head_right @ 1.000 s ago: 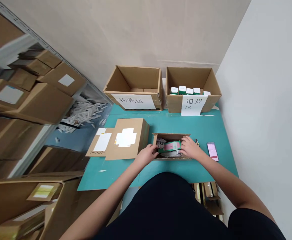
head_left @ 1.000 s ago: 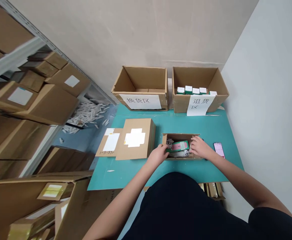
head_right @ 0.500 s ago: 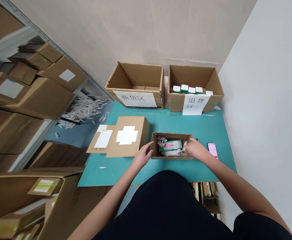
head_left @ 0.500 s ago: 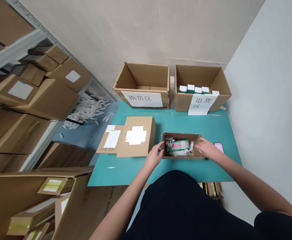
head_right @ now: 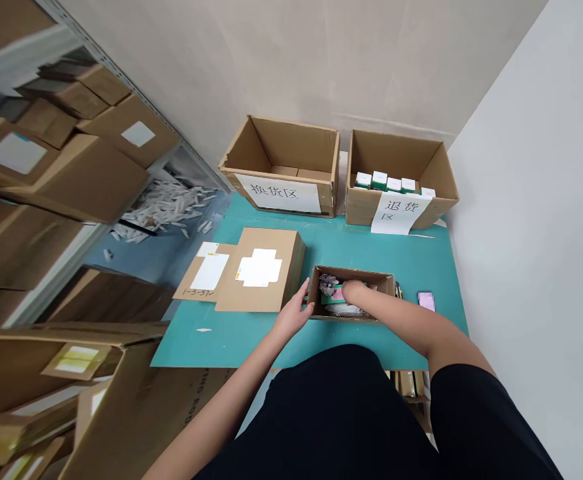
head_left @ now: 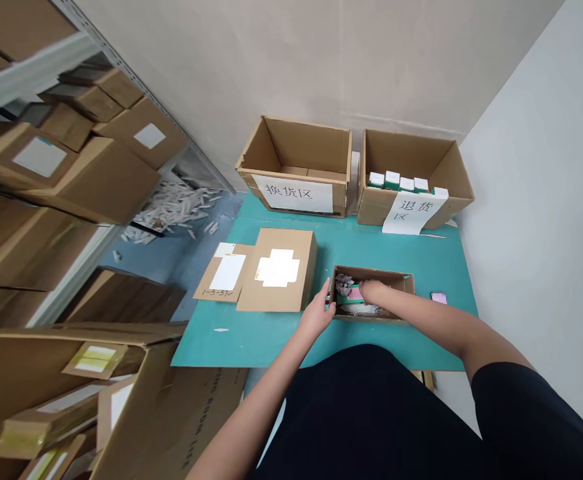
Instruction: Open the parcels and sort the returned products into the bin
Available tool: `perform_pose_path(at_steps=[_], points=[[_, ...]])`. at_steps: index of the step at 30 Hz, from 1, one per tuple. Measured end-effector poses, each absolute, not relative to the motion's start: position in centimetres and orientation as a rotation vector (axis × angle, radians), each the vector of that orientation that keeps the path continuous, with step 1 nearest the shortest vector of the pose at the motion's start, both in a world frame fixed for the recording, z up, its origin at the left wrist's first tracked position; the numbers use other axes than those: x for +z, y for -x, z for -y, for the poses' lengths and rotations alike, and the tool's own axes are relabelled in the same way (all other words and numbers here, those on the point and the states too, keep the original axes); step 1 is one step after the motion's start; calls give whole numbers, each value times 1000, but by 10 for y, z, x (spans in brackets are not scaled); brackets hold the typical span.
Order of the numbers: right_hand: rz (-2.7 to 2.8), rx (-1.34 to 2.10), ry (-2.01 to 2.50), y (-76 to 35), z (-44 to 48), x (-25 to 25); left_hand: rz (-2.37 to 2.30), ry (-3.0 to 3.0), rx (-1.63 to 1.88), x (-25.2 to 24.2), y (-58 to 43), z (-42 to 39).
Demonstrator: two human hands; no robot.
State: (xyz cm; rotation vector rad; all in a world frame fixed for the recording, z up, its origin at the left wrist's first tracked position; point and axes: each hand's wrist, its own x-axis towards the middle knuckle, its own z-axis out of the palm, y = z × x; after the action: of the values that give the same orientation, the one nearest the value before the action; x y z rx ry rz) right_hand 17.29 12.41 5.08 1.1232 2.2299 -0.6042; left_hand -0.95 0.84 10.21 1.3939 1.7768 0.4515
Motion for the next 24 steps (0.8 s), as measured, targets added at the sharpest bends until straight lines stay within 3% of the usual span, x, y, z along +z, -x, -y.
perform_pose_path(at_steps=[12, 24], points=[[-2174, -445, -1193, -166, -109, 17, -1771, -1416, 132, 109, 6, -30], [-2444, -586, -1245, -219, -115, 47, -1797, -1253, 351, 102, 3, -29]])
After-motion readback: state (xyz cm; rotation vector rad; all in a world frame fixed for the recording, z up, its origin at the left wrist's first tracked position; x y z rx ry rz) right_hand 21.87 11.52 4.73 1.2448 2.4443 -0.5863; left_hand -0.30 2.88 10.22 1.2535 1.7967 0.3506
